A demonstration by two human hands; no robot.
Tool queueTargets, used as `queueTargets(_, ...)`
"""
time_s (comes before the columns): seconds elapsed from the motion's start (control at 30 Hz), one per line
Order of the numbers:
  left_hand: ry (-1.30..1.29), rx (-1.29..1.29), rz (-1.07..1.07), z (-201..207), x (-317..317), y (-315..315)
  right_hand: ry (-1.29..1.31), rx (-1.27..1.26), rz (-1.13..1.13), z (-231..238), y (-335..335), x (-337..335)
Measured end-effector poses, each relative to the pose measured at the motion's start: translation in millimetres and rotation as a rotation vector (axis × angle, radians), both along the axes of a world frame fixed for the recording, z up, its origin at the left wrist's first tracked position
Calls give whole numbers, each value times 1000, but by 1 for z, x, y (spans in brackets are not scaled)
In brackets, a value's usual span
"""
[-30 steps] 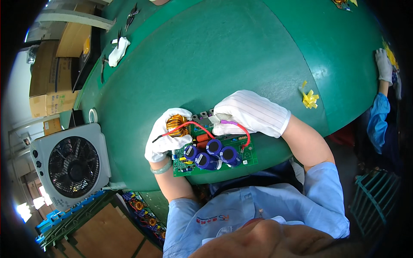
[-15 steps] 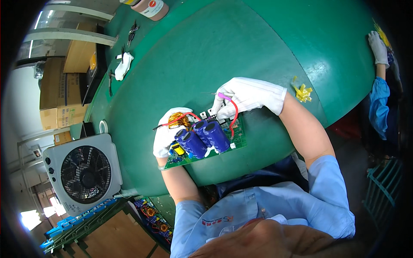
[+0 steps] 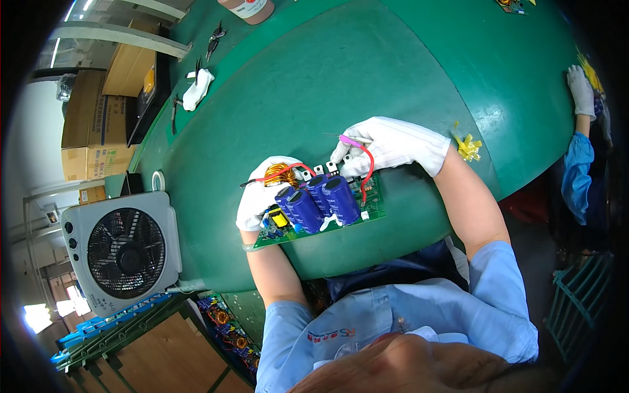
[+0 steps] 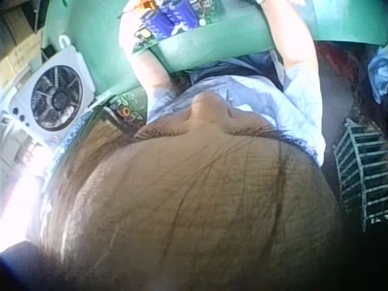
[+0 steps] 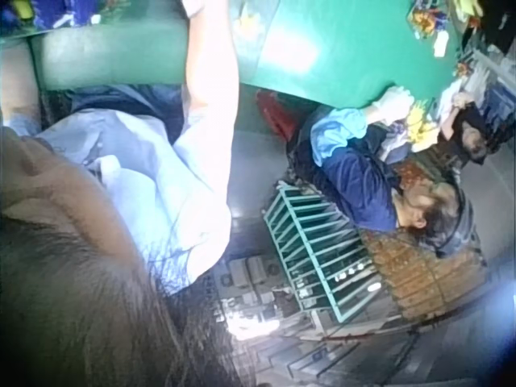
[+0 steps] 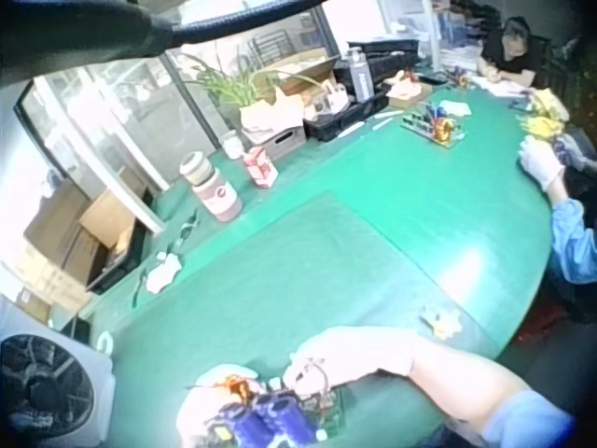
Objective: The person repeatedly picks up green circuit boards from a tray, uses a small metal scraper to clean the surface of the boards, and places them back into the tray. The person wears white gloves and works at a green table in a workshop environment.
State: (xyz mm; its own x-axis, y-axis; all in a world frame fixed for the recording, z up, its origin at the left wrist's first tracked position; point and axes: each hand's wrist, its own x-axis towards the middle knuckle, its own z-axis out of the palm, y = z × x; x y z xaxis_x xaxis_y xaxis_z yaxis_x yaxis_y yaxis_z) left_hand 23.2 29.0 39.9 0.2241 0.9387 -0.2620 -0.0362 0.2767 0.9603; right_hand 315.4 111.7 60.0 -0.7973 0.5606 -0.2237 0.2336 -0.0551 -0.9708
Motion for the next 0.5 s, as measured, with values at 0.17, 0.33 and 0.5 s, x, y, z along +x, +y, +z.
queueTargets(0.17,-26,-16,-29,-5,-7,3,-2,31,122,-16,-1,0)
queueTargets(0.33,-3,-18,-46,-1,-7,3,-8,90,156,18,3,14)
queueTargets(0.5,7,-11,-53,-6,-11,6,227,-1,26,-3,9,16)
